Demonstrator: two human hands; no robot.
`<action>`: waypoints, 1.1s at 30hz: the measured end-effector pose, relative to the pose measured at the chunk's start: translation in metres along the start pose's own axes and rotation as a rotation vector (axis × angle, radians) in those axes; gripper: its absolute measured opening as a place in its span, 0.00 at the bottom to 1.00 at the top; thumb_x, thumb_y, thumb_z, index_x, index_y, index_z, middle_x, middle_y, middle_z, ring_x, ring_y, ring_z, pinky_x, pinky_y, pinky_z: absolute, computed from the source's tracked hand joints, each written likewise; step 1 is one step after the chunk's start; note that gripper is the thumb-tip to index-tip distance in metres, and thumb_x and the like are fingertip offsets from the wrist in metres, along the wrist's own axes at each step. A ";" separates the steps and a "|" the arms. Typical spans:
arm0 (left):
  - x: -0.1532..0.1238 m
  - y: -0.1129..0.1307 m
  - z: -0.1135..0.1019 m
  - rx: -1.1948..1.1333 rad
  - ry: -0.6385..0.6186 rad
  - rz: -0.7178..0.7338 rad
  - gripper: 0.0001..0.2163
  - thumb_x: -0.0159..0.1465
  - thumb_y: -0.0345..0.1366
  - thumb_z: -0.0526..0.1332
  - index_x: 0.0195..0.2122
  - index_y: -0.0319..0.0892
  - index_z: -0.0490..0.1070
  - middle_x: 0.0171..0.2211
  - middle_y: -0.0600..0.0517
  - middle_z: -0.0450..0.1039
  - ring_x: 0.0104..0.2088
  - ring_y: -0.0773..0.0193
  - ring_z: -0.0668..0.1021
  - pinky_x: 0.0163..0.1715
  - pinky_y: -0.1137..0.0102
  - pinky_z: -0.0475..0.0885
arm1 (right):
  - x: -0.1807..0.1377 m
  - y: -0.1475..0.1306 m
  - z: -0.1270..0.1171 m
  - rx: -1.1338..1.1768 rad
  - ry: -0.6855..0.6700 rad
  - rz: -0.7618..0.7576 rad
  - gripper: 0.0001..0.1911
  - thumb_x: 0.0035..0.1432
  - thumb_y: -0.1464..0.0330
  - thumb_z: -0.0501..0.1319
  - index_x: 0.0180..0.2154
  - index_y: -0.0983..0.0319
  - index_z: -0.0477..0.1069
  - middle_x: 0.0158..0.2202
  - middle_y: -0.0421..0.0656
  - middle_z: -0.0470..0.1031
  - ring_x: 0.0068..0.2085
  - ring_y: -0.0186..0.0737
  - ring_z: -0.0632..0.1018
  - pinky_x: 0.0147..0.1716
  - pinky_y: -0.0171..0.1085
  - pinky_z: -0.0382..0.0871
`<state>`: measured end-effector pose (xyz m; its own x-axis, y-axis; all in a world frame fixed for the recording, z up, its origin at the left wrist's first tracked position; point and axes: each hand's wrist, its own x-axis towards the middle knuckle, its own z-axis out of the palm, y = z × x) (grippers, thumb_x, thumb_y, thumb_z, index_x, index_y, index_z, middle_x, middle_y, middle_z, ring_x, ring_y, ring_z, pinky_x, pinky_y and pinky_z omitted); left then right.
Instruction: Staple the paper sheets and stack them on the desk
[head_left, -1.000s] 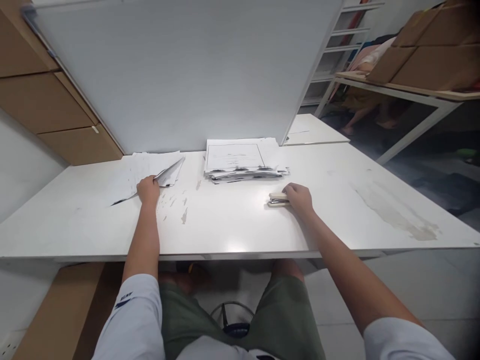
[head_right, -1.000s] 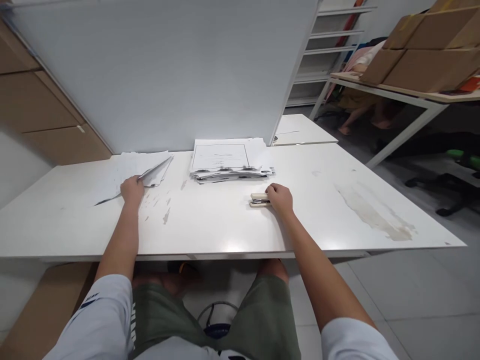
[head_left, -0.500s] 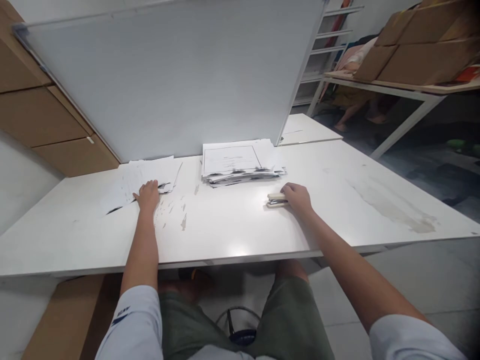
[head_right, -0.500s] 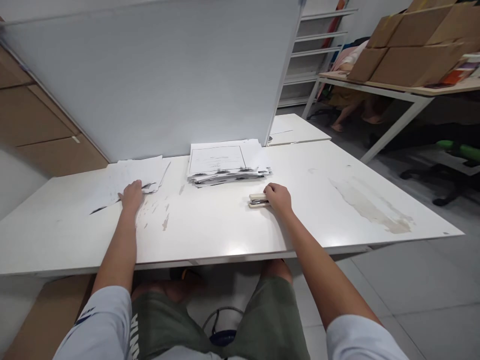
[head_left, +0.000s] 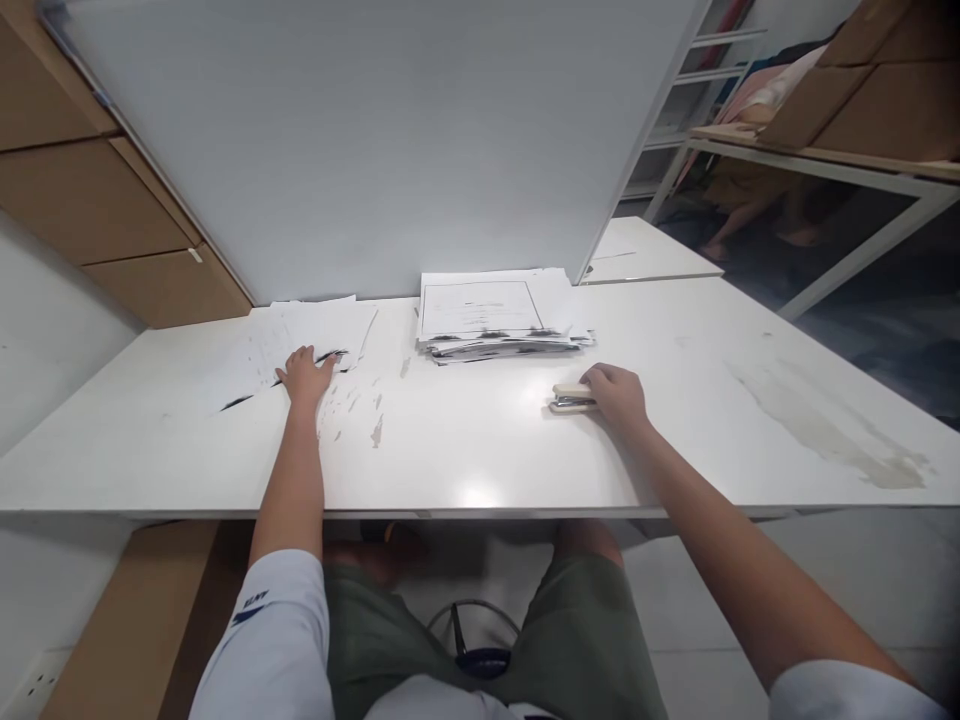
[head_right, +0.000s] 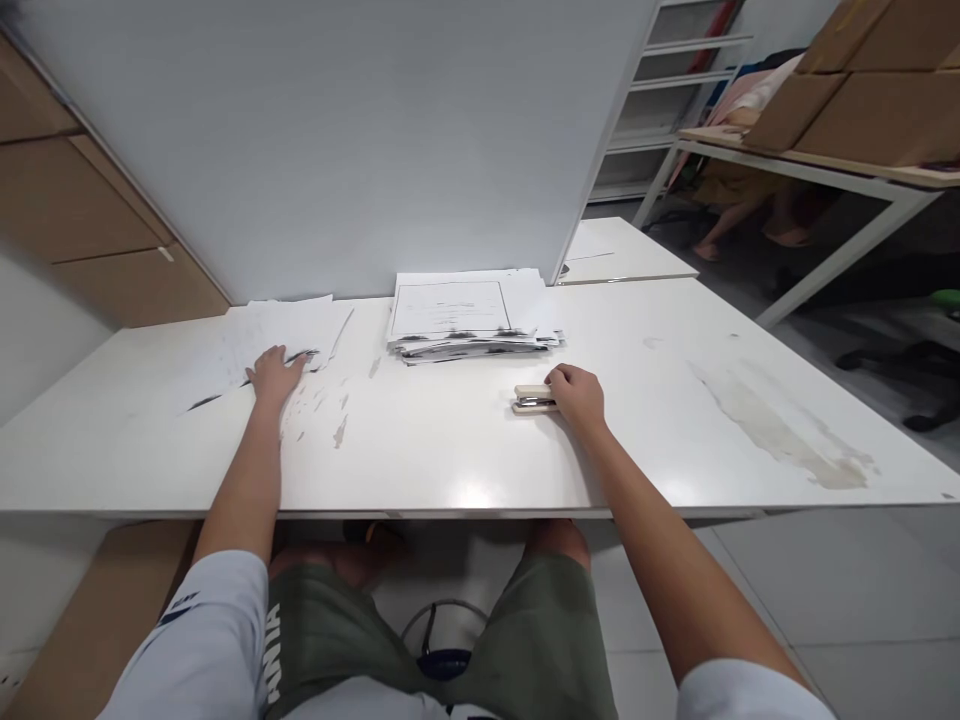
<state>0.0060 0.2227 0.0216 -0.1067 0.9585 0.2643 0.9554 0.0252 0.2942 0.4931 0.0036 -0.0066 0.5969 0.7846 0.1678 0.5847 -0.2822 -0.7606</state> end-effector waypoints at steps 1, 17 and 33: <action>0.000 0.000 0.000 0.002 0.009 -0.004 0.29 0.66 0.53 0.52 0.63 0.41 0.64 0.67 0.38 0.59 0.66 0.39 0.59 0.65 0.37 0.45 | 0.000 0.000 0.000 0.000 -0.001 0.002 0.14 0.47 0.62 0.51 0.22 0.60 0.71 0.24 0.43 0.73 0.32 0.43 0.71 0.30 0.37 0.58; -0.015 0.021 -0.017 0.294 0.121 0.200 0.20 0.70 0.31 0.42 0.47 0.29 0.72 0.45 0.34 0.73 0.48 0.46 0.72 0.50 0.55 0.63 | 0.005 0.004 0.005 -0.028 0.004 -0.001 0.15 0.50 0.62 0.51 0.25 0.62 0.73 0.26 0.44 0.74 0.32 0.42 0.71 0.31 0.36 0.57; 0.024 0.005 -0.023 0.251 0.050 0.310 0.16 0.67 0.35 0.50 0.44 0.33 0.76 0.30 0.52 0.69 0.28 0.68 0.65 0.33 0.75 0.64 | 0.012 -0.016 0.010 -0.093 0.009 -0.084 0.16 0.58 0.67 0.48 0.27 0.61 0.73 0.27 0.41 0.73 0.31 0.37 0.69 0.29 0.33 0.54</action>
<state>0.0019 0.2391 0.0500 0.1895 0.9170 0.3511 0.9814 -0.1880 -0.0386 0.4853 0.0229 0.0013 0.5483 0.8027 0.2348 0.6813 -0.2658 -0.6820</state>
